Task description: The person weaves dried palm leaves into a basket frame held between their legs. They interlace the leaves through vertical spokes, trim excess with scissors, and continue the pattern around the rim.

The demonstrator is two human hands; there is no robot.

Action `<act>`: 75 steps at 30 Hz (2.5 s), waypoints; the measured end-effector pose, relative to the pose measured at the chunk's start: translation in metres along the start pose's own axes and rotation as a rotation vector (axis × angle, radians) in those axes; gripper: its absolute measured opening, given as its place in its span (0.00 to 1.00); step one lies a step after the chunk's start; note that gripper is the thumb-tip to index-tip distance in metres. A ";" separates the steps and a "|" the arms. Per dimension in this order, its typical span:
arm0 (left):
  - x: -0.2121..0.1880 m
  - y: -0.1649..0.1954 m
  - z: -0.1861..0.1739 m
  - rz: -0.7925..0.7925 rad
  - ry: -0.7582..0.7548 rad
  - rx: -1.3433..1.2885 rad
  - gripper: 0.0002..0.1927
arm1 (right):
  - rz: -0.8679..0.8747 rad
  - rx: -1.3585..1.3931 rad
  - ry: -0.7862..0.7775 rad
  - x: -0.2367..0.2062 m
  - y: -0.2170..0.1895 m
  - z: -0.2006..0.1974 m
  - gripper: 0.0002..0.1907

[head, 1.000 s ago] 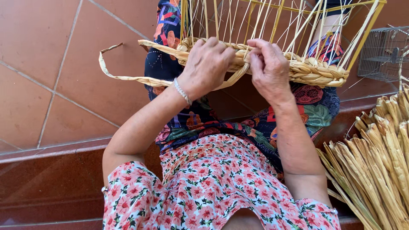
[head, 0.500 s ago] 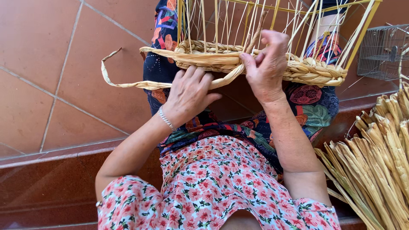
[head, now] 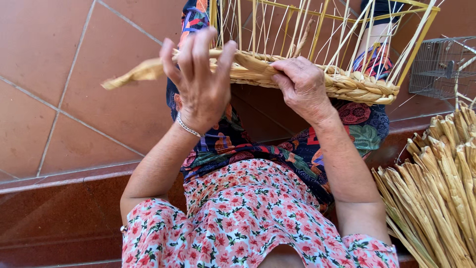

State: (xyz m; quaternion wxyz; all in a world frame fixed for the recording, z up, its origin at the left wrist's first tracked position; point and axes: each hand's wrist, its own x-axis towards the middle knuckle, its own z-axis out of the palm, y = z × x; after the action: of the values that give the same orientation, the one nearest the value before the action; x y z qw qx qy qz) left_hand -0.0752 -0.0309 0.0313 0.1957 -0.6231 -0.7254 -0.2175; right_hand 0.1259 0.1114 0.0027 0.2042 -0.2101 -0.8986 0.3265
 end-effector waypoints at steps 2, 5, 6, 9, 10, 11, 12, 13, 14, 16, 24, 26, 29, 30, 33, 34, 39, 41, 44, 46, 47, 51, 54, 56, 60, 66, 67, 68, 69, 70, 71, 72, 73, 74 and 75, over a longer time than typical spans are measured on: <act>-0.009 0.014 0.004 0.078 -0.029 -0.172 0.14 | 0.126 0.051 -0.007 0.001 -0.001 0.003 0.09; -0.015 0.032 0.023 0.053 -0.290 -0.384 0.16 | 0.181 0.151 -0.027 -0.003 0.005 0.001 0.08; -0.012 0.036 0.034 0.011 -0.372 -0.392 0.17 | 0.176 0.184 -0.035 -0.005 0.007 0.000 0.08; 0.005 0.035 0.074 -0.263 -0.498 -0.508 0.08 | 0.219 0.275 -0.052 -0.006 0.012 0.001 0.07; 0.010 0.034 0.084 -0.306 -0.603 -0.495 0.11 | 0.234 0.274 -0.048 -0.005 0.013 0.002 0.06; 0.016 0.032 0.093 -0.347 -0.707 -0.479 0.16 | 0.247 0.274 -0.043 -0.005 0.013 0.004 0.06; 0.020 0.030 0.099 -0.387 -0.813 -0.461 0.21 | 0.262 0.275 -0.037 -0.004 0.014 0.005 0.06; 0.021 0.029 0.101 -0.389 -0.636 -0.573 0.18 | 0.250 0.264 -0.038 -0.004 0.014 0.005 0.06; 0.021 0.028 0.102 -0.387 -0.458 -0.682 0.16 | 0.240 0.253 -0.038 -0.004 0.014 0.005 0.07; 0.018 0.027 0.098 -0.396 -0.180 -0.866 0.11 | 0.230 0.267 -0.041 -0.004 0.014 0.005 0.08; -0.010 0.032 0.058 -1.513 -0.173 -1.982 0.12 | 0.233 0.142 0.028 0.005 0.007 0.015 0.04; -0.022 0.042 0.039 -1.396 -0.222 -1.992 0.11 | 0.210 0.043 0.056 0.008 0.002 0.019 0.05; -0.028 0.041 0.017 -0.913 -0.361 -1.781 0.08 | 0.141 -0.127 0.062 0.012 -0.004 0.024 0.03; -0.028 0.036 0.012 -0.706 -0.408 -1.659 0.07 | 0.109 -0.186 0.061 0.013 -0.006 0.024 0.03; -0.018 0.000 0.009 -0.217 -0.265 -0.969 0.18 | -0.010 -0.246 -0.011 0.013 -0.007 0.019 0.02; -0.015 -0.009 0.010 -0.178 -0.290 -0.762 0.21 | -0.019 -0.200 -0.025 0.011 -0.006 0.015 0.01; -0.011 -0.030 0.026 0.040 -0.273 -0.228 0.15 | 0.049 -0.119 0.015 0.007 0.003 0.018 0.04; -0.021 -0.027 0.025 0.115 -0.189 -0.194 0.13 | 0.108 -0.100 0.076 0.007 0.007 0.027 0.05; -0.042 -0.026 0.016 0.142 -0.290 -0.258 0.10 | 0.147 -0.066 0.153 0.004 0.012 0.039 0.06; -0.054 -0.023 0.010 0.029 -0.469 -0.343 0.08 | 0.167 -0.060 0.181 0.002 0.014 0.043 0.07; -0.058 -0.022 0.009 -0.076 -0.577 -0.386 0.08 | 0.183 -0.067 0.189 0.002 0.014 0.045 0.07; -0.053 -0.026 0.009 -0.271 -0.646 -0.463 0.09 | 0.178 -0.075 0.220 0.001 0.019 0.051 0.08; -0.038 -0.038 0.005 -0.387 -0.694 -0.400 0.11 | 0.135 -0.171 0.272 0.000 0.023 0.054 0.05; -0.035 -0.044 -0.007 -0.225 -0.509 -0.246 0.16 | 0.165 -0.166 0.287 -0.001 0.024 0.058 0.03; -0.043 -0.028 -0.026 -0.099 -0.403 -0.318 0.19 | 0.224 -0.236 0.309 0.001 0.016 0.071 0.17; -0.044 -0.011 -0.021 0.041 -0.482 -0.189 0.12 | 0.052 -0.146 0.169 -0.003 0.001 0.056 0.10; -0.041 -0.015 -0.022 0.001 -0.510 -0.209 0.09 | 0.066 -0.084 0.110 -0.006 0.000 0.047 0.11; -0.038 -0.020 -0.024 -0.043 -0.542 -0.227 0.07 | 0.079 -0.016 0.049 -0.008 -0.002 0.039 0.13; -0.034 -0.023 -0.027 -0.089 -0.574 -0.241 0.05 | 0.088 0.056 -0.013 -0.010 -0.005 0.033 0.14; -0.030 -0.025 -0.029 -0.052 -0.464 -0.193 0.06 | 0.038 0.027 0.001 -0.011 -0.008 0.029 0.16; -0.027 -0.025 -0.030 -0.014 -0.358 -0.145 0.08 | -0.011 0.001 0.015 -0.012 -0.012 0.028 0.18; -0.024 -0.023 -0.031 0.026 -0.254 -0.096 0.11 | -0.059 -0.022 0.030 -0.011 -0.016 0.029 0.21; -0.022 -0.020 -0.031 0.045 -0.152 -0.018 0.10 | 0.003 -0.027 0.046 -0.010 -0.019 0.033 0.17; -0.020 -0.013 -0.029 0.064 -0.044 0.060 0.10 | 0.062 -0.036 0.063 -0.008 -0.021 0.038 0.13; -0.018 -0.007 -0.025 0.082 0.066 0.137 0.10 | 0.120 -0.046 0.080 -0.007 -0.022 0.041 0.10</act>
State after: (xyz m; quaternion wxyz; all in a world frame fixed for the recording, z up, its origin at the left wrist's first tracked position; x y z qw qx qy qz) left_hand -0.0789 -0.0604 0.0415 0.2704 -0.6297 -0.7058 -0.1794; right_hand 0.1051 0.0721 -0.0133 0.2151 -0.2813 -0.8828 0.3088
